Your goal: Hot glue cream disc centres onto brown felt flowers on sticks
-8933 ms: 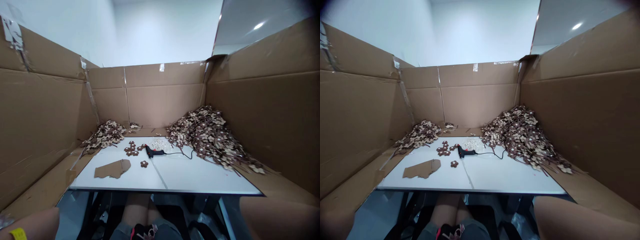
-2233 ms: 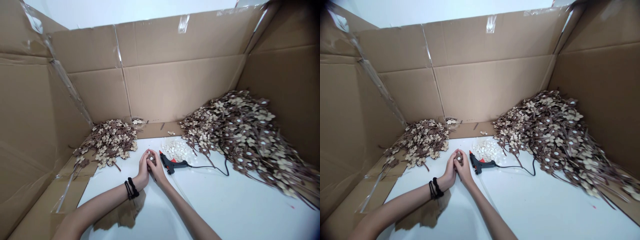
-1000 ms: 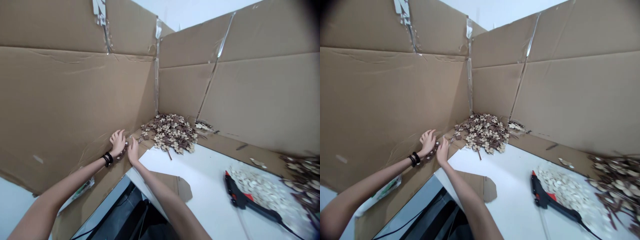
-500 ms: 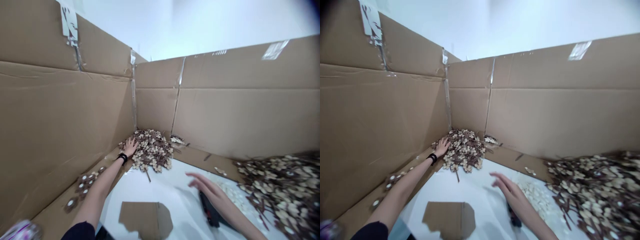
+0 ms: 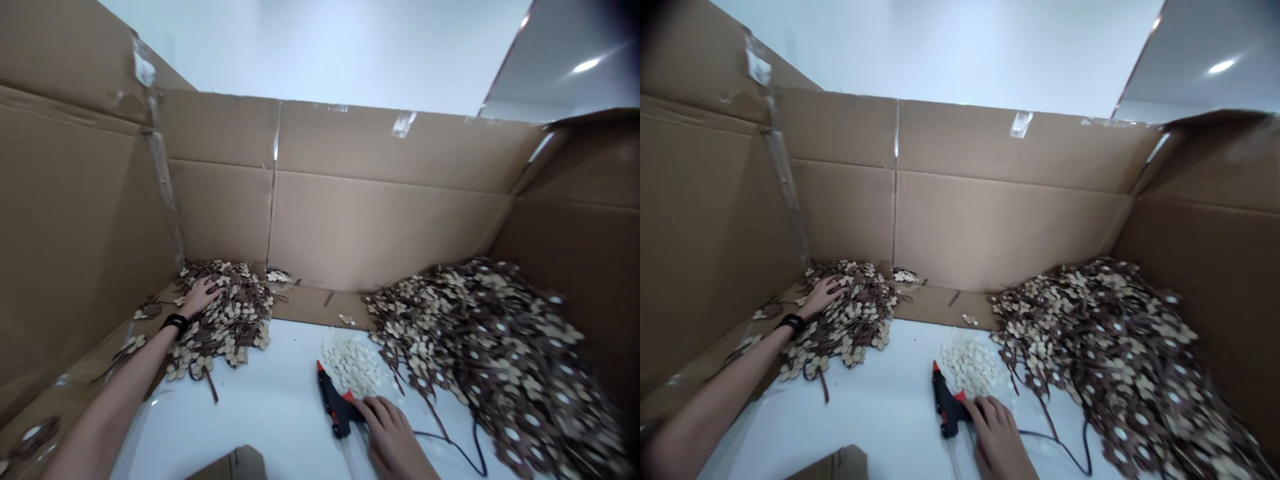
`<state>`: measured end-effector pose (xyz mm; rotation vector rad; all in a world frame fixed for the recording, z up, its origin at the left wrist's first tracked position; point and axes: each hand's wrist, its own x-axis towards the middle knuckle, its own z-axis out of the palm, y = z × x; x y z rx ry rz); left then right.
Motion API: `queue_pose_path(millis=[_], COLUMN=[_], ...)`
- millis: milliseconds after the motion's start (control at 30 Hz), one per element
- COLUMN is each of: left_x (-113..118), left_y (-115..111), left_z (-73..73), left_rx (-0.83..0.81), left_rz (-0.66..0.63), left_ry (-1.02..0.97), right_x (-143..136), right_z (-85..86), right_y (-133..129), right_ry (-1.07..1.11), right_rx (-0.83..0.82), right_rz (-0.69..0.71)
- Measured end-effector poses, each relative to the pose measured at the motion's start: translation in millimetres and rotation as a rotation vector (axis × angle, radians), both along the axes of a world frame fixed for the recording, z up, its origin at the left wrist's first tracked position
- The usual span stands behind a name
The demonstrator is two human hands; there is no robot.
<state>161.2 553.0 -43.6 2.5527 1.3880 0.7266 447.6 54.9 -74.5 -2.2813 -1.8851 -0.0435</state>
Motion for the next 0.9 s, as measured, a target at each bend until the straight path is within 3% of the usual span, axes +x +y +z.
queue_pose_path(millis=[100, 200, 367, 500, 700, 800, 900], left_x=[10.9, 25.9, 60.5, 88.1, 103.8, 97.2, 89.3], left_y=[-13.9, -35.0, -79.3, -111.8, -135.1, -140.2, -139.6], left_z=[-8.2, -15.2, -21.0, -19.6, -4.6, 10.9, 28.6], left_rx=[0.003, 0.004, 0.010, 0.012, -0.005, 0.014, 0.062], left_rz=[-0.090, -0.173, -0.265, -0.313, -0.334, -0.287, -0.214], left_ry=[0.033, 0.052, 0.071, 0.086, 0.099, 0.082, 0.049], right_x=[-17.9, -25.0, -27.8, -26.9, -19.9, -12.0, -3.4], right_z=[18.8, 29.5, 30.9, 30.8, 51.9, 61.3, 62.6], right_y=[17.0, 22.8, 14.3, -3.0, -45.9, -74.7, -105.4], right_ry=[0.099, 0.227, 0.326, 0.387, 0.455, 0.450, 0.473], right_rx=[-0.020, -0.023, 0.024, 0.227, 0.578, 0.664, 0.656], right_rz=[-0.085, -0.041, 0.004, -0.020, -0.199, -0.273, -0.439])
